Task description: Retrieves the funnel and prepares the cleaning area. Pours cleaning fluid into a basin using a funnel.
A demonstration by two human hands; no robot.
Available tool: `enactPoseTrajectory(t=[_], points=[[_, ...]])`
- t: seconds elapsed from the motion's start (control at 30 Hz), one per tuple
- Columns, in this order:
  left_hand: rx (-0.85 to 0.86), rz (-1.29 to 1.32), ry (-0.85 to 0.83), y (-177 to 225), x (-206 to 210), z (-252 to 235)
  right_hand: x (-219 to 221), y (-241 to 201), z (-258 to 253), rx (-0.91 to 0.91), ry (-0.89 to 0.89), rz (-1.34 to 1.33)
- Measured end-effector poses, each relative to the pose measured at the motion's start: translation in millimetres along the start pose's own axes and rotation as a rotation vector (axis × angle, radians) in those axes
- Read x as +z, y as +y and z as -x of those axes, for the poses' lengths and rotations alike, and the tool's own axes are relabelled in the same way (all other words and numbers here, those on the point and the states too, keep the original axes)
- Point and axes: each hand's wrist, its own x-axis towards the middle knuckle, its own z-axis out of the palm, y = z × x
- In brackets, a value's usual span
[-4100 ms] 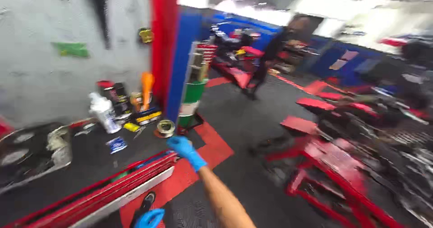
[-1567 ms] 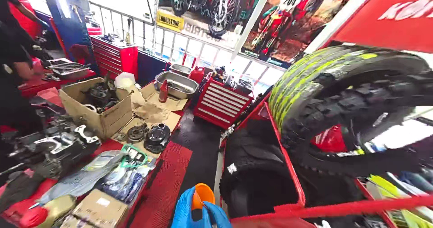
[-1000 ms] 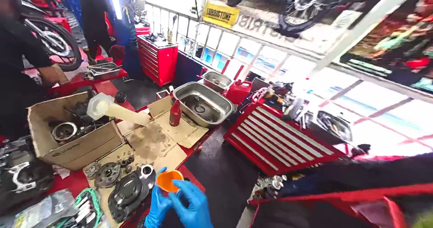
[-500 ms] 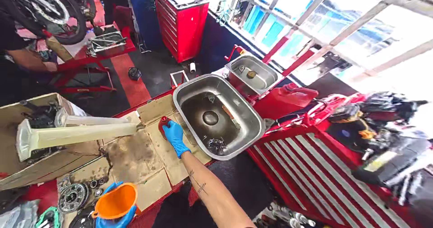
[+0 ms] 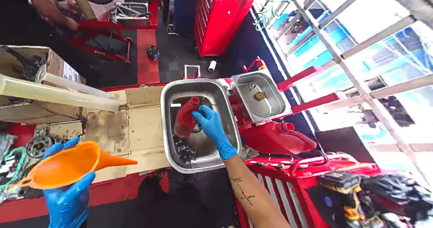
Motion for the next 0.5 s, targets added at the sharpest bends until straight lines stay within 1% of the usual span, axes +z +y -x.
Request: enactPoseTrajectory(t=[0.07,0.13,0.23,0.3,0.37,0.5], points=[[0.024,0.001,-0.028,6.4,38.1,0.0,-9.1,47.0,-5.4,-0.011,-0.033,0.12],[0.025,0.032,-0.033,7.1,69.3,0.2,-15.7,92.6,-12.6,-0.017,-0.063,0.185],[0.013,0.073,-0.05,3.1,101.0,-7.9,-25.0,141.8,-24.2,-0.017,-0.071,0.142],[0.02,0.116,-0.079,-0.4,118.8,-19.6,-30.0,157.3,-27.2,0.01,-0.073,0.082],[0.017,0.153,-0.124,-4.2,137.1,-36.3,-33.3,163.5,-26.0,0.044,-0.08,0.05],[-0.014,0.243,-0.184,-15.4,181.6,-76.7,-40.3,157.3,-23.9,0.114,-0.119,0.102]])
